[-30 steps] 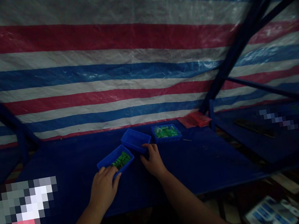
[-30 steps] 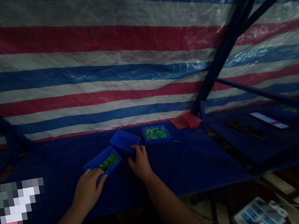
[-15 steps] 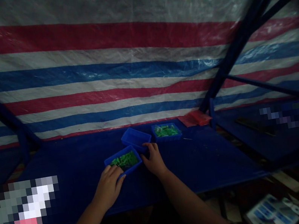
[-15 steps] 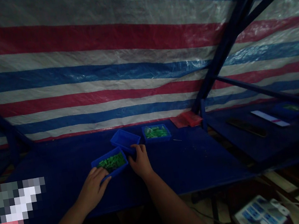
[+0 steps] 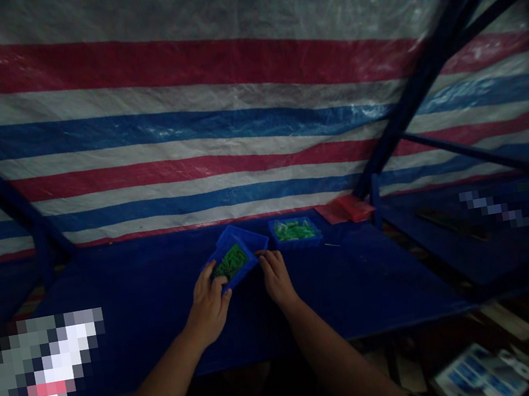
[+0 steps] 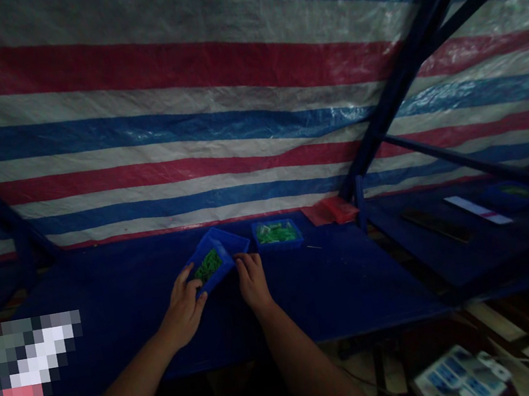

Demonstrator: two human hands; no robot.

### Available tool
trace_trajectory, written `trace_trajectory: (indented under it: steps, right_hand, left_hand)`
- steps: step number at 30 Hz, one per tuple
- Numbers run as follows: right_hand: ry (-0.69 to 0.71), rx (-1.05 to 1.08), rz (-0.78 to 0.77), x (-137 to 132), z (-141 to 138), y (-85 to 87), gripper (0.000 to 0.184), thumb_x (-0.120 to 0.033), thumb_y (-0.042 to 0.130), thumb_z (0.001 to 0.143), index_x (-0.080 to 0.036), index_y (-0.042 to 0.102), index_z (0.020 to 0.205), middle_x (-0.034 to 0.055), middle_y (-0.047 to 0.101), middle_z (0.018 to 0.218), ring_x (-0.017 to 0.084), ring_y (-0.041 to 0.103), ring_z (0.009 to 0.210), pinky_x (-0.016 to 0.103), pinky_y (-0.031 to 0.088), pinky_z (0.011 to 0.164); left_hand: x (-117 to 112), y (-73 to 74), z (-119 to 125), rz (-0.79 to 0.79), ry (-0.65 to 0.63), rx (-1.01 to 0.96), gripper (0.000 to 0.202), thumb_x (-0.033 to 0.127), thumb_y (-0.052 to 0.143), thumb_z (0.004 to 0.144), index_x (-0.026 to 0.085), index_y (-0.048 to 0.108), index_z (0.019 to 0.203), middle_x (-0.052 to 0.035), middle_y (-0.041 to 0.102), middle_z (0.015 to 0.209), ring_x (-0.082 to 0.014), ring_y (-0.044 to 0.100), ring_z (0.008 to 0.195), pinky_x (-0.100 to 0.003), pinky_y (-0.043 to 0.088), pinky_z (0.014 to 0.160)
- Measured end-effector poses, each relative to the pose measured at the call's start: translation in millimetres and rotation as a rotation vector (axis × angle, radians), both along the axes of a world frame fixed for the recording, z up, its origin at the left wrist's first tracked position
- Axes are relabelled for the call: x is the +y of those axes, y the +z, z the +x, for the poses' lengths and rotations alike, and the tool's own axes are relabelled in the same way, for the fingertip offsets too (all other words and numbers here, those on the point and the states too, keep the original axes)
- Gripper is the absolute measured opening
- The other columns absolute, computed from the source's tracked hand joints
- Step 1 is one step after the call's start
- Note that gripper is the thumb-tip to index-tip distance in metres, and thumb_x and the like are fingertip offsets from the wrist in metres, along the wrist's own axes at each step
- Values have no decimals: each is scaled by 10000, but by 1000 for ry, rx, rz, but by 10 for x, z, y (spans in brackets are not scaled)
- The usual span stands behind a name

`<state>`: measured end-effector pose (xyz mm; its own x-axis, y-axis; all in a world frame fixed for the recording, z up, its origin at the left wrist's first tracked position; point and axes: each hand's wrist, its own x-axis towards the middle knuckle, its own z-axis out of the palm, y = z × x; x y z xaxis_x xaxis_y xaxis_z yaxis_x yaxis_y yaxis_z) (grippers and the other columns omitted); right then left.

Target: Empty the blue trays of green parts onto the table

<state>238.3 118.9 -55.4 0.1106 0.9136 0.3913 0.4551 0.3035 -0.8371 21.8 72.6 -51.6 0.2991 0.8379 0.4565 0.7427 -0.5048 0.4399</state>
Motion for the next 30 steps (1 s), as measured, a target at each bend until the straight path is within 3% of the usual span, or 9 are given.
trace_trajectory:
  steps: [3, 7, 10, 14, 16, 18, 22, 30]
  right_hand:
    - [66, 30, 27, -22, -5, 42, 331, -403, 394, 998, -235, 671, 1071, 66, 603, 1000, 212, 591, 983, 380, 483, 935]
    - [149, 44, 59, -78, -25, 101, 309, -409, 436, 985, -229, 650, 1116, 66, 629, 1035, 212, 607, 985, 365, 492, 908]
    - [235, 2, 69, -134, -56, 141, 327, -431, 522, 943, -224, 589, 1188, 60, 615, 1009, 197, 610, 902, 338, 515, 816]
    - [278, -130, 88, -190, -119, 176, 498, -445, 701, 812, -209, 536, 1218, 79, 614, 1055, 218, 606, 927, 340, 518, 776]
    - [277, -168, 86, -201, -156, 176, 576, -466, 752, 761, -204, 525, 1222, 88, 622, 1076, 234, 612, 955, 362, 522, 811]
    - [261, -180, 66, -201, -192, 161, 625, -480, 773, 739, -201, 510, 1234, 98, 634, 1097, 248, 625, 978, 382, 528, 837]
    - [193, -182, 32, -186, -233, 106, 568, -454, 745, 775, -205, 515, 1230, 107, 661, 1093, 255, 659, 969, 389, 549, 820]
    - [106, -181, 72, -154, -164, 55, 563, -442, 738, 790, -189, 513, 1240, 110, 660, 1083, 240, 663, 913, 392, 564, 788]
  left_hand:
    - [23, -59, 13, -43, 0, 47, 215, 279, 396, 1017, 202, 427, 1215, -180, 154, 1618, -302, 174, 1505, -656, 238, 1160]
    - [32, -137, 22, -42, -20, 140, 269, 281, 393, 1015, 189, 413, 1267, -188, 131, 1634, -301, 125, 1518, -672, 200, 1167]
    - [35, -161, 36, -33, -45, 242, 374, 311, 413, 1005, 172, 393, 1351, -202, 197, 1618, -297, 165, 1511, -658, 179, 1185]
    - [42, -152, 57, -54, -63, 331, 497, 359, 413, 1003, 154, 349, 1451, -198, 398, 1529, -296, 284, 1475, -625, 183, 1202]
    - [48, -152, 64, -56, -64, 355, 488, 365, 392, 1010, 166, 366, 1455, -178, 464, 1487, -295, 341, 1449, -620, 182, 1204]
    - [57, -159, 66, -46, -58, 371, 494, 374, 385, 1011, 162, 372, 1457, -181, 437, 1508, -301, 320, 1458, -611, 187, 1205]
    - [67, -152, 59, -38, -54, 352, 535, 358, 451, 979, 149, 357, 1462, -183, 310, 1581, -310, 237, 1490, -567, 220, 1213]
    - [12, -77, 48, -58, -24, 165, 486, 296, 545, 916, 201, 426, 1378, -167, 385, 1524, -311, 342, 1443, -542, 311, 1184]
